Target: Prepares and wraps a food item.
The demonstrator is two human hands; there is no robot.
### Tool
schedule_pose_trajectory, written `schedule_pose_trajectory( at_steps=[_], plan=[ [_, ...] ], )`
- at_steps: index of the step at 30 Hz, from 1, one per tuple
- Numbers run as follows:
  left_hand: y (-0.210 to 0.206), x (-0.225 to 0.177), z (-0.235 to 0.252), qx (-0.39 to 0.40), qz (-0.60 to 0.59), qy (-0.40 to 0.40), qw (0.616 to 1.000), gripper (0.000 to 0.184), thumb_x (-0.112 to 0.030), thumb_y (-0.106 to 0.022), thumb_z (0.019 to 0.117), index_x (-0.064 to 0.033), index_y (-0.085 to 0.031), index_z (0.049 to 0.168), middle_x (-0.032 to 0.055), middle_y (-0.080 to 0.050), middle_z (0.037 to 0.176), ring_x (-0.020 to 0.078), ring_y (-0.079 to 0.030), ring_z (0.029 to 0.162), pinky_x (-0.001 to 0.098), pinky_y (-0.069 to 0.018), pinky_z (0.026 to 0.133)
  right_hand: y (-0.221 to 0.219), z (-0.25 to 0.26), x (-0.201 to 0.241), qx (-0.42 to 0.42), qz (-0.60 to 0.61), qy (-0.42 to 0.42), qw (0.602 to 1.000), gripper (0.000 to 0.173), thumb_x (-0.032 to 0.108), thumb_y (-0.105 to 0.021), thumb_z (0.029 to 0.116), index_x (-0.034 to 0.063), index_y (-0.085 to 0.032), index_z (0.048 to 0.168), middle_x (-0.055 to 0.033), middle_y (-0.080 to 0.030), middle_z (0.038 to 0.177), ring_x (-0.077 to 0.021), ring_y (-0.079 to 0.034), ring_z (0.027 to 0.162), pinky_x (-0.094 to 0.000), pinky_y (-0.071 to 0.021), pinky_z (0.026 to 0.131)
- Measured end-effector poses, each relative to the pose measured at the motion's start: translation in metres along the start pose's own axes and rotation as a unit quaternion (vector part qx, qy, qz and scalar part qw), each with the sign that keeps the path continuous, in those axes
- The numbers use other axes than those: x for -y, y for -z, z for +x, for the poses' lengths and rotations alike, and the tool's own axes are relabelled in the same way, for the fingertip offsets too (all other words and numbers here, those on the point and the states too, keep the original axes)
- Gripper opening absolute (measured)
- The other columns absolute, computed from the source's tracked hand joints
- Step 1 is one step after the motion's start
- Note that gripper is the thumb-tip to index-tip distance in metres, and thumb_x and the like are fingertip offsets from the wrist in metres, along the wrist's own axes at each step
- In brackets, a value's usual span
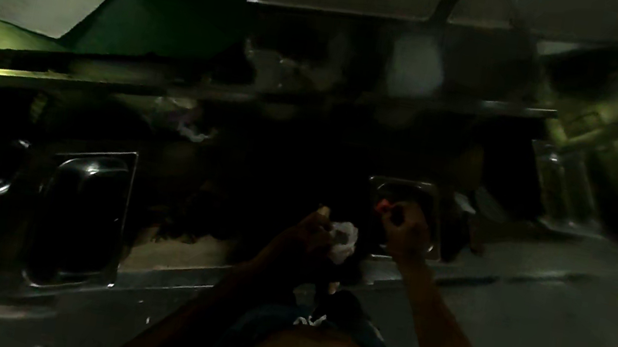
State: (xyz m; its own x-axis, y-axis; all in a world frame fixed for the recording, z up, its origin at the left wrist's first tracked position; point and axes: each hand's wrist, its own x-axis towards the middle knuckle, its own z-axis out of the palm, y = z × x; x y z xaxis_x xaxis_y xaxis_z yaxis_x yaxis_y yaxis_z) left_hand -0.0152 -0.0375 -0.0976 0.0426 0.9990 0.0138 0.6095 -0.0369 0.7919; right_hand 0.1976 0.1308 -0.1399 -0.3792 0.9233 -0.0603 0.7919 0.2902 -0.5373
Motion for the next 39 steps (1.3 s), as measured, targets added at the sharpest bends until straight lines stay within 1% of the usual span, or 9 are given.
schedule_pose_trajectory(
  at_steps=[6, 10, 16, 21, 26, 29, 31, 34, 39],
  plan=[
    [-0.005, 0.006, 0.001, 0.007, 0.005, 0.001, 1.000, 0.017, -0.019, -0.072, 0.0933, -0.0091, -0.074, 0.108, 0.0112, -0.061, 0.132, 0.0152, -0.065, 0.112, 0.0301, -0.0566, 0.095, -0.004, 0.015, -0.009, 0.101, 0.016, -0.010, 0.995, 0.030, 0.015, -0.069, 0.0939, 0.0034, -0.066, 0.122, -0.0183, -0.069, 0.116, -0.0323, -0.069, 0.106, -0.0525, -0.0568, 0.093],
    [-0.006, 0.008, -0.001, -0.011, 0.005, -0.002, 1.000, 0.014, -0.020, -0.072, 0.0927, -0.0089, -0.074, 0.101, 0.0101, -0.062, 0.129, 0.0138, -0.065, 0.109, 0.0290, -0.0579, 0.091, -0.007, 0.029, -0.002, 0.209, -0.039, -0.028, 0.977, 0.066, 0.011, -0.073, 0.0901, 0.0121, -0.047, 0.151, -0.0185, -0.061, 0.139, -0.0373, -0.061, 0.125, -0.0595, -0.0503, 0.103],
    [-0.004, 0.009, -0.009, -0.018, -0.013, 0.008, 1.000, 0.016, -0.021, -0.073, 0.0921, -0.0092, -0.073, 0.104, 0.0084, -0.060, 0.129, 0.0112, -0.065, 0.106, 0.0266, -0.0580, 0.088, -0.005, 0.033, -0.007, 0.248, -0.103, -0.070, 0.961, 0.059, 0.014, -0.075, 0.0873, 0.0078, -0.056, 0.143, -0.0271, -0.055, 0.138, -0.0428, -0.058, 0.124, -0.0598, -0.0508, 0.101],
    [0.007, 0.004, -0.007, -0.034, -0.023, -0.010, 0.999, 0.012, -0.016, -0.072, 0.0931, -0.0065, -0.073, 0.101, 0.0107, -0.064, 0.123, 0.0136, -0.065, 0.107, 0.0277, -0.0573, 0.091, 0.016, 0.010, -0.003, 0.079, 0.097, -0.070, 0.990, 0.027, 0.021, -0.077, 0.0915, 0.0047, -0.071, 0.113, -0.0162, -0.069, 0.110, -0.0282, -0.069, 0.099, -0.0514, -0.0573, 0.089],
    [0.002, 0.016, -0.005, -0.008, -0.051, -0.020, 0.998, 0.017, -0.010, -0.073, 0.0906, -0.0080, -0.072, 0.108, 0.0106, -0.060, 0.126, 0.0150, -0.066, 0.099, 0.0301, -0.0597, 0.083, 0.046, -0.041, 0.069, 0.058, 0.295, 0.057, 0.952, 0.024, 0.005, -0.077, 0.0884, 0.0089, -0.070, 0.111, -0.0040, -0.072, 0.099, -0.0127, -0.069, 0.078, -0.0295, -0.0613, 0.067],
    [0.002, 0.014, -0.001, -0.020, -0.058, -0.043, 0.997, 0.017, -0.008, -0.073, 0.0897, -0.0085, -0.073, 0.106, 0.0104, -0.061, 0.121, 0.0141, -0.065, 0.098, 0.0284, -0.0591, 0.082, 0.038, -0.045, 0.084, 0.137, 0.197, 0.145, 0.960, 0.017, 0.009, -0.074, 0.0888, 0.0092, -0.074, 0.105, -0.0050, -0.067, 0.105, -0.0118, -0.066, 0.085, -0.0289, -0.0606, 0.074],
    [0.005, 0.009, 0.003, -0.032, 0.004, -0.062, 0.998, 0.013, -0.012, -0.071, 0.0919, -0.0078, -0.074, 0.104, 0.0113, -0.064, 0.116, 0.0151, -0.067, 0.094, 0.0291, -0.0597, 0.079, 0.037, -0.042, 0.089, 0.220, 0.120, 0.138, 0.958, 0.019, 0.010, -0.073, 0.0916, 0.0102, -0.075, 0.110, -0.0068, -0.068, 0.112, -0.0153, -0.068, 0.097, -0.0336, -0.0595, 0.087],
    [0.007, 0.011, -0.001, -0.036, 0.011, -0.068, 0.997, 0.017, -0.012, -0.071, 0.0922, -0.0080, -0.074, 0.108, 0.0121, -0.064, 0.116, 0.0175, -0.066, 0.095, 0.0319, -0.0594, 0.081, 0.029, -0.044, 0.085, 0.245, 0.093, 0.170, 0.950, 0.030, 0.002, -0.070, 0.0918, 0.0106, -0.074, 0.120, -0.0060, -0.070, 0.120, -0.0157, -0.068, 0.109, -0.0347, -0.0565, 0.098],
    [0.012, 0.018, -0.004, -0.073, 0.038, -0.055, 0.995, 0.015, -0.019, -0.065, 0.0985, -0.0107, -0.074, 0.105, 0.0067, -0.066, 0.107, 0.0162, -0.066, 0.093, 0.0320, -0.0592, 0.082, 0.018, -0.048, 0.089, 0.163, 0.116, 0.197, 0.960, 0.027, -0.002, -0.068, 0.0912, 0.0079, -0.073, 0.116, -0.0074, -0.071, 0.111, -0.0163, -0.070, 0.098, -0.0347, -0.0603, 0.089]
  ],
)
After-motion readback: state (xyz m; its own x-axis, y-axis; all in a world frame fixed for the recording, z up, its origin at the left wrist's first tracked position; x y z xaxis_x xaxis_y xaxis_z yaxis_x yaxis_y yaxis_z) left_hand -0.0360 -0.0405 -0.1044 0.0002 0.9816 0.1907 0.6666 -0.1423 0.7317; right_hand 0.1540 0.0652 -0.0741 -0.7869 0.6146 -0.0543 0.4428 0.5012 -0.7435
